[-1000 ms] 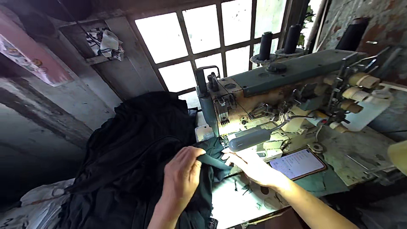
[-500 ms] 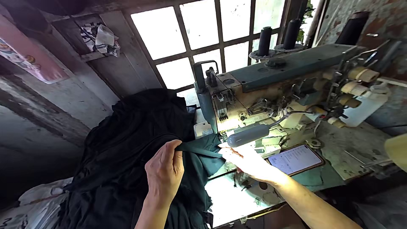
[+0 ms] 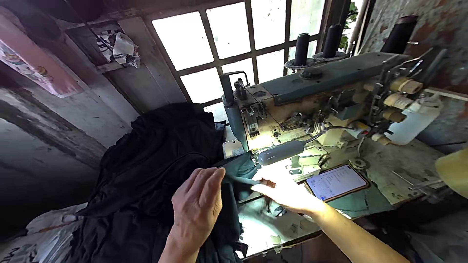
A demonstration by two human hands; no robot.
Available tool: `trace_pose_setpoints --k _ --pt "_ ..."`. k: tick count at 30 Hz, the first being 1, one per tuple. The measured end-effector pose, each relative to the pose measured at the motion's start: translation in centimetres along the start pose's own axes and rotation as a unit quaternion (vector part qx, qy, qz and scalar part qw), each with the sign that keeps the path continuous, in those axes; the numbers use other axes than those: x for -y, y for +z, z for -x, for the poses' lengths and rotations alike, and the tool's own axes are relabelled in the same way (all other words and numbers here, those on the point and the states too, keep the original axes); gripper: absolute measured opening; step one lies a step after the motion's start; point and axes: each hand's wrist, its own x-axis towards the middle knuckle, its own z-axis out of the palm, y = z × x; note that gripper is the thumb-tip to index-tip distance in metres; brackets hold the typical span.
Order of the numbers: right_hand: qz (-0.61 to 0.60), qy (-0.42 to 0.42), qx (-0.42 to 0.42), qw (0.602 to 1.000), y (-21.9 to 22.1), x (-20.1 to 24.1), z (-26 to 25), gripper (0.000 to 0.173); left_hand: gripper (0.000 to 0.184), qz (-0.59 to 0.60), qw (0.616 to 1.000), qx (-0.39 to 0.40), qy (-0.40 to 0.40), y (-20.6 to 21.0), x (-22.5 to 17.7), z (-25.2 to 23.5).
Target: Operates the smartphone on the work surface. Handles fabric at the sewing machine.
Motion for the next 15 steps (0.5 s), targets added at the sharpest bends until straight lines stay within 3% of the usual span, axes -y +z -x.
trace_pose_setpoints --k 7,15 --pt "-0.128 -0.008 0.018 0.992 0.2 1.8 2.6 0.020 0.024 0.003 0.999 0.047 -0.006 1.1 0.6 0.6" --pt "-0.023 -0.106 -0.026 0.994 0.5 -1.7 5.1 0.020 0.027 0.001 0.990 0.142 -0.007 3.1 0.3 1.5"
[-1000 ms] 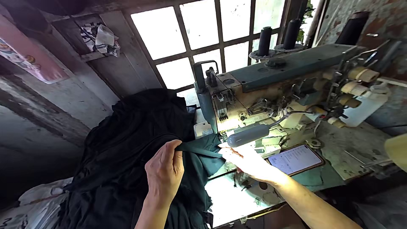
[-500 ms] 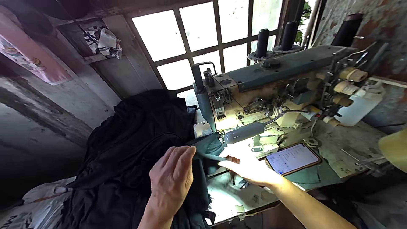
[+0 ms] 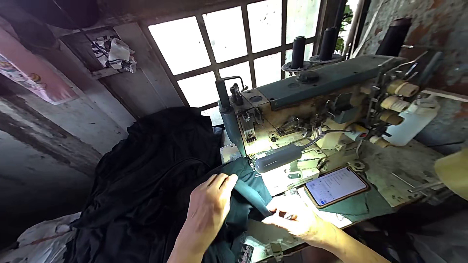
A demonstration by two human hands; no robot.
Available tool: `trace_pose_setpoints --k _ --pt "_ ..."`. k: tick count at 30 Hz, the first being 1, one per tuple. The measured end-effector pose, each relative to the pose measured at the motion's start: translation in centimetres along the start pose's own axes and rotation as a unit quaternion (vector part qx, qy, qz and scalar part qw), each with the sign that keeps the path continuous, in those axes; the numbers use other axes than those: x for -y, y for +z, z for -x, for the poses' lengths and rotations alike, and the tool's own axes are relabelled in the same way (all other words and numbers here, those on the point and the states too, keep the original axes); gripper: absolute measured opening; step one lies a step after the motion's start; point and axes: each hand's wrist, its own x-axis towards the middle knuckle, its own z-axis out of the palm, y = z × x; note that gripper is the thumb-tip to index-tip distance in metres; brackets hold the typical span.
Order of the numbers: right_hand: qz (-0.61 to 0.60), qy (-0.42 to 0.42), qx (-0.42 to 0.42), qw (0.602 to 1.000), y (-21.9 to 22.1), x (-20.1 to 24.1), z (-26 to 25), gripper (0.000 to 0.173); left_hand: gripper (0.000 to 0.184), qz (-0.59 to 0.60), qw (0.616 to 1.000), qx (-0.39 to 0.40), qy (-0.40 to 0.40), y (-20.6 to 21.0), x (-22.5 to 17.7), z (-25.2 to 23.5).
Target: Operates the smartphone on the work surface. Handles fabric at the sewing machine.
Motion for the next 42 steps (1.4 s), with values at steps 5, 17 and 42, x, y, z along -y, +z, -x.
trace_pose_setpoints --k 5,17,42 --pt "0.028 -0.062 -0.039 0.997 0.8 0.2 1.3 0.025 0.027 0.047 0.999 0.021 0.000 -0.7 -1.5 -0.9" --pt "0.109 -0.067 -0.058 0.990 1.4 -1.6 3.2 0.016 0.043 -0.001 0.993 0.060 -0.104 4.0 -1.5 1.1" --pt "0.118 0.053 -0.148 0.981 1.7 -1.2 -4.5 0.018 0.020 0.314 0.947 -0.054 -0.046 -2.7 3.8 -1.7"
